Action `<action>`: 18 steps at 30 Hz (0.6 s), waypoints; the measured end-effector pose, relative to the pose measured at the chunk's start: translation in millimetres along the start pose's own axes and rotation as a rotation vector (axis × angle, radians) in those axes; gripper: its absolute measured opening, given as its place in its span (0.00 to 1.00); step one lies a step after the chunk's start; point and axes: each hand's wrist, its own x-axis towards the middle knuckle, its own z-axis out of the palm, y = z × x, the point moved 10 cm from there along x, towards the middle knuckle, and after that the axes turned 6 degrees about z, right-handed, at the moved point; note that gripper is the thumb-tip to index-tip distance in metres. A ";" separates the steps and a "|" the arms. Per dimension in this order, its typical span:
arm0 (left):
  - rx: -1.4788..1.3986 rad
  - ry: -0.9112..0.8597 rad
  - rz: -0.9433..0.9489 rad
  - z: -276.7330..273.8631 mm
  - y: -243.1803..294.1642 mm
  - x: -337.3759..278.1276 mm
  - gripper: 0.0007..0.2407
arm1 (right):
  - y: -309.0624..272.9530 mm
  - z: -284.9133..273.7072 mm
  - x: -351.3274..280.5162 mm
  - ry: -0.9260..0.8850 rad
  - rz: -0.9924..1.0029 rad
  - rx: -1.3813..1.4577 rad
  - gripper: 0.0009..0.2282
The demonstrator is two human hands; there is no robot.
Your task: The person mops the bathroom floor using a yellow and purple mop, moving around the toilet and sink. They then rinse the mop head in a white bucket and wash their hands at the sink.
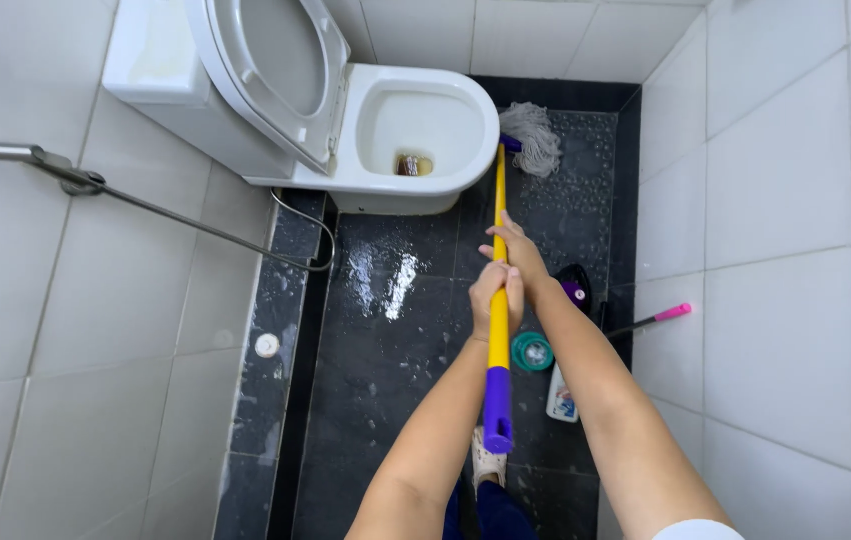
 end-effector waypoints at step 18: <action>-0.315 0.204 -0.142 -61.2 81.5 -38.3 0.12 | -86.8 79.0 -234.6 -0.158 -0.989 -0.963 0.12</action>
